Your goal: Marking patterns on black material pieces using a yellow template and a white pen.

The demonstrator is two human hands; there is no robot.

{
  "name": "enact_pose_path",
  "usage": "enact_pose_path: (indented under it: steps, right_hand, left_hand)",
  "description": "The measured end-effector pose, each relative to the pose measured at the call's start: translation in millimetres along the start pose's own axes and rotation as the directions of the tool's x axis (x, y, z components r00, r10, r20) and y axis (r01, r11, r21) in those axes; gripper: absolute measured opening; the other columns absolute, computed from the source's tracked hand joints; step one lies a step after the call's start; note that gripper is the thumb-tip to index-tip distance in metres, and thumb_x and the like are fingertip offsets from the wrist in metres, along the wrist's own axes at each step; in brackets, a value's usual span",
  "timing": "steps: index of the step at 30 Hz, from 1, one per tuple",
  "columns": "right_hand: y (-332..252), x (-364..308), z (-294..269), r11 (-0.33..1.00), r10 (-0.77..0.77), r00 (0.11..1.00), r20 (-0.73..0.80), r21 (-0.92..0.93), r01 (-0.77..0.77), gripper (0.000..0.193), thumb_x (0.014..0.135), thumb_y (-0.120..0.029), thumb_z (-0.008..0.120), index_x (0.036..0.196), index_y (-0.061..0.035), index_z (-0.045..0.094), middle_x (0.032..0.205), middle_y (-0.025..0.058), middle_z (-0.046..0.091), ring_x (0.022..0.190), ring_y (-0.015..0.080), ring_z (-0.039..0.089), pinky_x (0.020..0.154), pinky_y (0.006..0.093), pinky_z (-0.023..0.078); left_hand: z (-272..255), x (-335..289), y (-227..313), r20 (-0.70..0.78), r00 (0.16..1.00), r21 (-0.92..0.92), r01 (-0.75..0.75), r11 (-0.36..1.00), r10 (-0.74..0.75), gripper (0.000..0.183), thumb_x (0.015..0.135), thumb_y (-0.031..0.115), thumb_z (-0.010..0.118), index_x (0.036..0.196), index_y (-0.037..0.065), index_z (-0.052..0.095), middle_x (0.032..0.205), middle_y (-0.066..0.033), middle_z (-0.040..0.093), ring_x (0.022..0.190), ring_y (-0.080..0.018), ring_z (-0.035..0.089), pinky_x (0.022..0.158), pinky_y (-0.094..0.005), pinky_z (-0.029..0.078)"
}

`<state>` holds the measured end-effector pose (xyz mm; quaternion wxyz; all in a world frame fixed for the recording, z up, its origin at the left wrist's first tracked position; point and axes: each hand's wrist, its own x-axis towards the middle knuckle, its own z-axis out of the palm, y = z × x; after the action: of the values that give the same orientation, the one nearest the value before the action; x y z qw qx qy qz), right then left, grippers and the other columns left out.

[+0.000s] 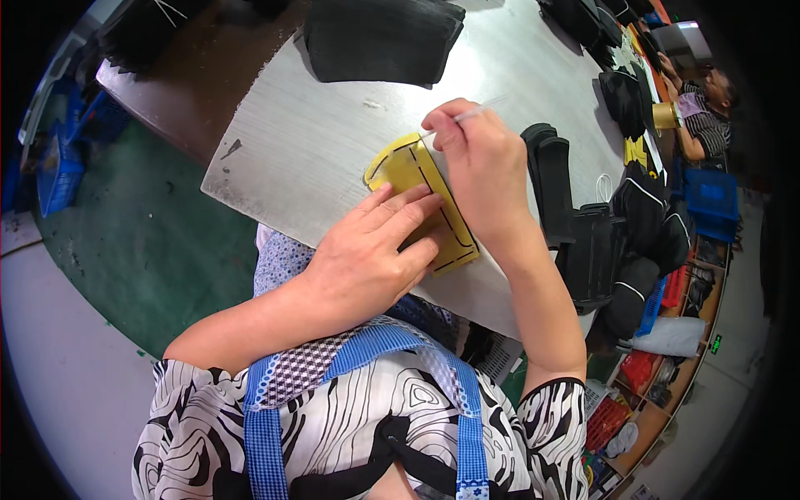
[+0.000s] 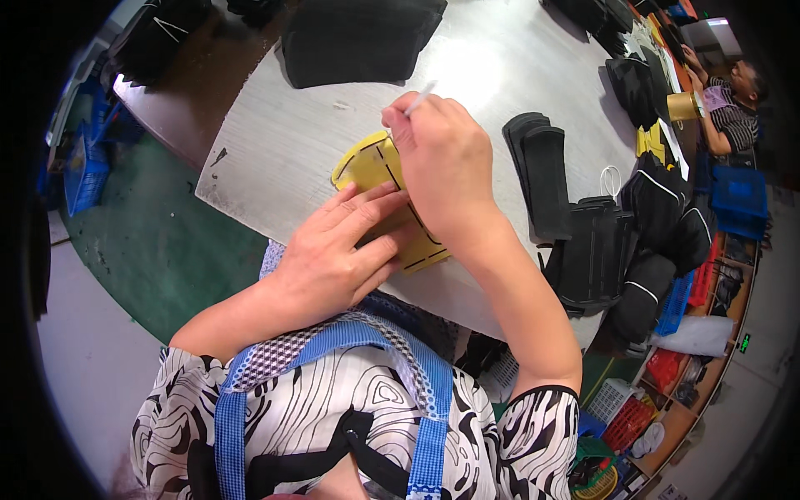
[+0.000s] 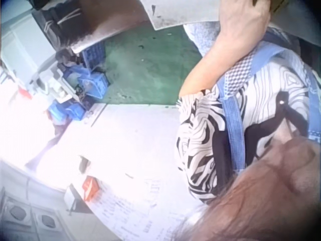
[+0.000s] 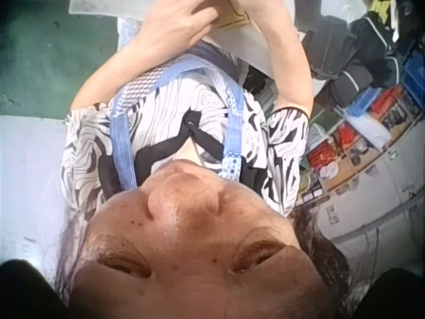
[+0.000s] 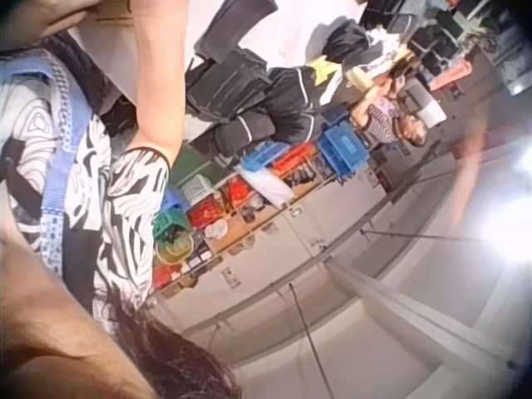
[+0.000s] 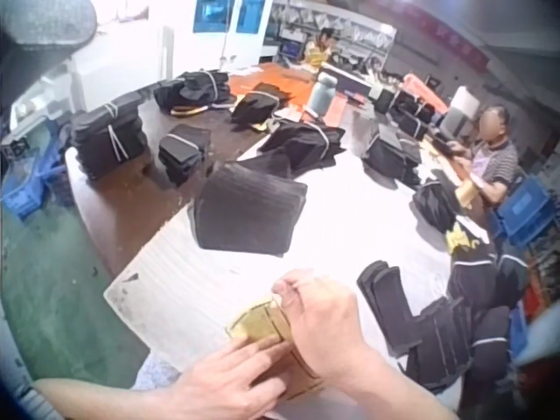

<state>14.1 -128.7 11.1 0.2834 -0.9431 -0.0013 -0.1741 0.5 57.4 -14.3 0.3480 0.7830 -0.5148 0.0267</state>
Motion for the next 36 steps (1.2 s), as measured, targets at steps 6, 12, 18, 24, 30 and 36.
enact_pose_path:
  steps: [6,12,18,24,30,36]
  right_hand:
    - [-2,-45,-19,0.996,0.012,0.998,0.062,0.088,-0.017,0.012,0.099,-0.012,0.063,0.093,-0.003,0.069,0.087,0.0118,0.07,0.082,0.0335,0.065,0.072,0.0433,0.051]
    - [-12,-102,-65,0.975,0.223,0.955,0.197,-0.028,-0.222,0.014,0.099,-0.013,0.063,0.093,-0.0031,0.07,0.085,0.0112,0.068,0.079,0.0319,0.063,0.07,0.0421,0.049]
    - [-12,-118,-49,0.989,-0.017,0.994,0.104,0.148,0.001,0.01,0.095,-0.012,0.069,0.091,-0.0035,0.07,0.083,0.011,0.067,0.078,0.0318,0.062,0.069,0.0411,0.048]
    - [-16,-109,-58,0.894,0.398,0.909,0.122,0.169,-0.414,0.007,0.094,-0.01,0.069,0.094,-0.0037,0.071,0.08,0.0091,0.066,0.074,0.0314,0.062,0.068,0.0409,0.049]
    - [-7,-97,-32,0.994,0.093,0.994,-0.062,-0.052,-0.096,0.011,0.093,-0.008,0.076,0.101,-0.0023,0.071,0.09,0.0121,0.071,0.069,0.0232,0.066,0.066,0.0333,0.052]
    - [54,-111,-103,0.908,0.287,0.917,-0.276,-0.225,-0.352,0.015,0.098,-0.011,0.069,0.099,0.0046,0.07,0.087,0.0141,0.069,0.074,0.0249,0.066,0.069,0.0336,0.051]
  left_hand:
    - [3,-1,-6,-0.008,1.0,0.002,-0.001,1.0,0.001,0.029,0.077,0.015,0.08,0.105,0.007,0.074,0.123,-0.0139,0.061,0.12,-0.035,0.061,0.099,-0.0415,0.055]
    - [-1,1,-3,0.001,1.0,0.072,0.006,0.997,-0.006,0.037,0.078,0.018,0.08,0.114,0.011,0.076,0.118,-0.0113,0.063,0.119,-0.0305,0.063,0.095,-0.0411,0.056]
    - [-3,9,-7,0.029,0.999,0.056,-0.014,0.998,0.013,0.033,0.079,0.021,0.08,0.11,0.013,0.075,0.123,-0.0083,0.064,0.123,-0.0298,0.061,0.095,-0.0416,0.054]
    - [-19,31,-20,0.147,0.977,0.064,-0.165,0.984,0.154,0.035,0.076,0.027,0.082,0.104,0.011,0.068,0.127,-0.0099,0.062,0.127,-0.0328,0.056,0.11,-0.0505,0.044]
    - [-27,56,-40,0.293,0.949,-0.084,-0.092,0.992,0.112,0.063,0.075,0.031,0.086,0.126,0.006,0.057,0.13,-0.0155,0.059,0.121,-0.0371,0.056,0.115,-0.0543,0.037]
    - [-47,29,-85,-0.035,0.974,0.377,0.22,0.9,-0.224,0.076,0.082,0.031,0.08,0.147,0.006,0.051,0.149,-0.0162,0.05,0.145,-0.0359,0.042,0.123,-0.0567,0.025]
